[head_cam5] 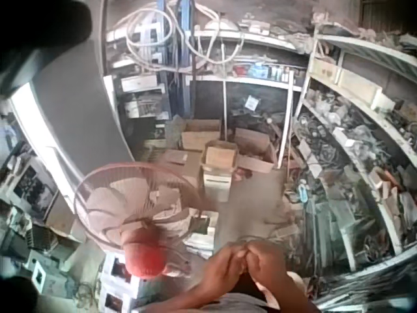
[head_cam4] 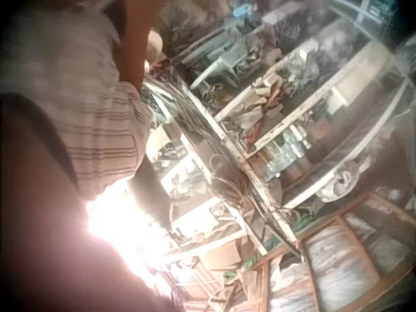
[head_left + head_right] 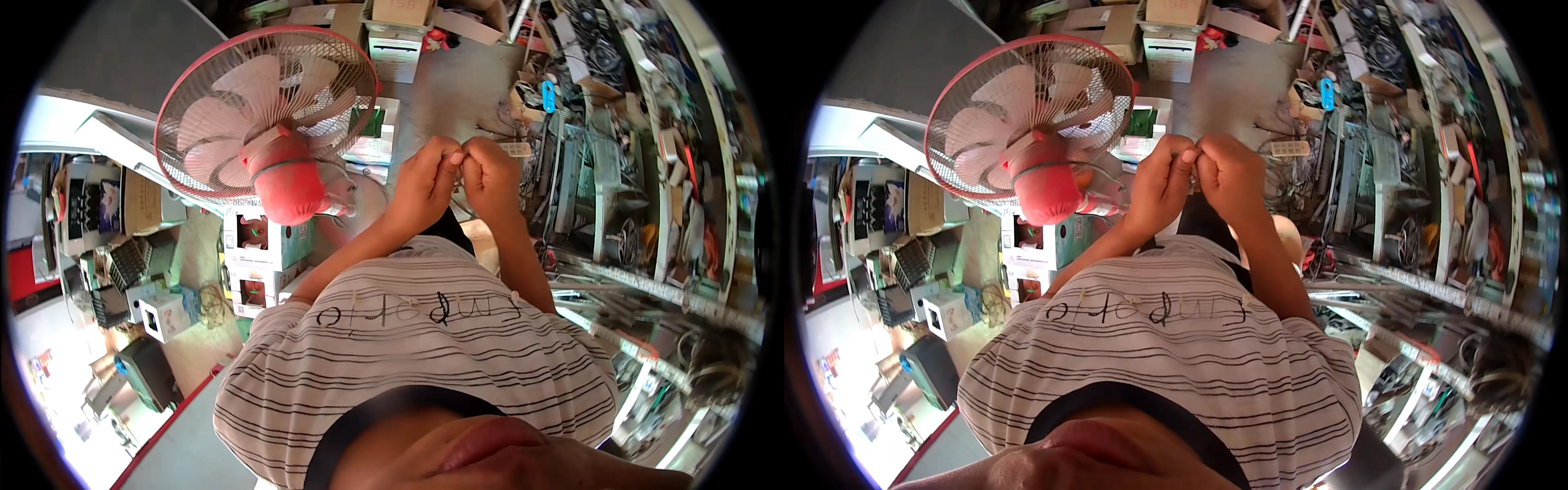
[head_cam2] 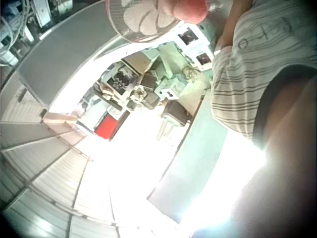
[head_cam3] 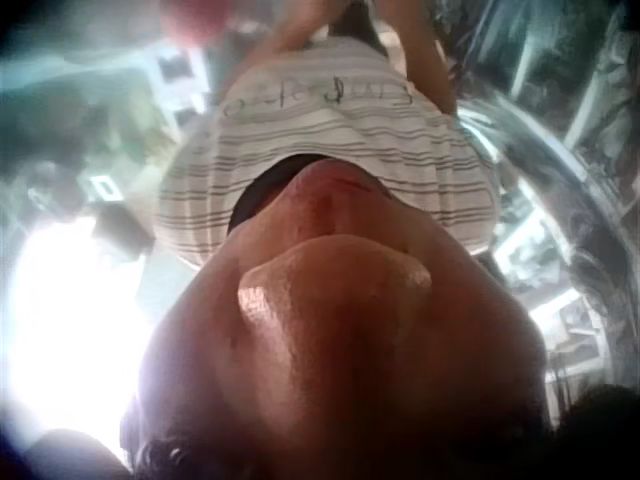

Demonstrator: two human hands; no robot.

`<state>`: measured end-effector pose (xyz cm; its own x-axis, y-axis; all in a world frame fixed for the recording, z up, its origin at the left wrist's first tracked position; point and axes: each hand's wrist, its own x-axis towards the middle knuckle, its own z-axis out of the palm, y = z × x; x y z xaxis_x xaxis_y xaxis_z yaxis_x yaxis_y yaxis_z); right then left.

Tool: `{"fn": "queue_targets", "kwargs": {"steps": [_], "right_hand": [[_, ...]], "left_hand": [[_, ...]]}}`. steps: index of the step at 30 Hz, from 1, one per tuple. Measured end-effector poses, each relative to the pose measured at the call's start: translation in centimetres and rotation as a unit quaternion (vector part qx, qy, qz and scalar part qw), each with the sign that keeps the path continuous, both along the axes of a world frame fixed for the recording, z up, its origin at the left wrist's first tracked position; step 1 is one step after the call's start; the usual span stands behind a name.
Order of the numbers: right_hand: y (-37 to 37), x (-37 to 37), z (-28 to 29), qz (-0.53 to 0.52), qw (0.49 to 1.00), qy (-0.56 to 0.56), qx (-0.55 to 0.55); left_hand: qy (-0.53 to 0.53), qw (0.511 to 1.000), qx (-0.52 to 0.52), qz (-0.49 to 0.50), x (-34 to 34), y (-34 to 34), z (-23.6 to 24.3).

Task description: The person takes a bag of screws from a box and then attaches a white fan blade to a motor using a screwdriver.

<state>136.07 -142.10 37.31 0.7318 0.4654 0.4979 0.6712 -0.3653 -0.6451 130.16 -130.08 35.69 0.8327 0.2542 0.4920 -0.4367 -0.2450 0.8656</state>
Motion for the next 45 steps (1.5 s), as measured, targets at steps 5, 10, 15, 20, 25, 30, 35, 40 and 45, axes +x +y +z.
{"fn": "queue_targets", "kwargs": {"steps": [5, 10, 15, 20, 25, 30, 35, 40, 45], "right_hand": [[-18.5, 25.3, -5.6, -0.294, 0.934, -0.178, -0.098], [-21.6, 38.3, 1.1, -0.103, 0.988, 0.047, -0.109], [-12.2, 44.2, -1.9, -0.009, 0.939, 0.139, -0.315], [-7.2, 49.4, -3.2, 0.024, 0.971, 0.194, -0.14], [-2.2, 52.8, -2.0, 0.031, 0.965, 0.253, 0.059], [0.9, 58.1, -3.0, 0.035, 0.954, 0.295, 0.038], [3.6, 62.5, -4.1, -0.005, 0.958, 0.279, 0.061], [5.6, 66.9, -4.8, -0.065, 0.965, 0.25, 0.042], [7.4, 73.0, -4.0, -0.054, 0.977, 0.202, 0.032]], "left_hand": [[0.064, 0.99, -0.105, 0.063, 9.3, 1.7, -2.1], [0.141, 0.929, -0.341, -0.015, 24.2, 0.2, -3.7], [0.234, 0.839, -0.487, -0.058, 36.2, -0.6, -3.1], [0.25, 0.79, -0.555, -0.075, 45.0, 1.1, -4.0], [0.254, 0.807, -0.521, -0.113, 51.3, 1.9, -3.1], [0.27, 0.793, -0.501, -0.217, 57.5, 3.8, -4.5], [0.323, 0.828, -0.421, -0.184, 63.1, 6.7, -4.9], [0.326, 0.882, -0.298, -0.162, 68.1, 8.8, -6.2], [0.306, 0.91, -0.236, -0.151, 74.0, 10.1, -8.7]]}}
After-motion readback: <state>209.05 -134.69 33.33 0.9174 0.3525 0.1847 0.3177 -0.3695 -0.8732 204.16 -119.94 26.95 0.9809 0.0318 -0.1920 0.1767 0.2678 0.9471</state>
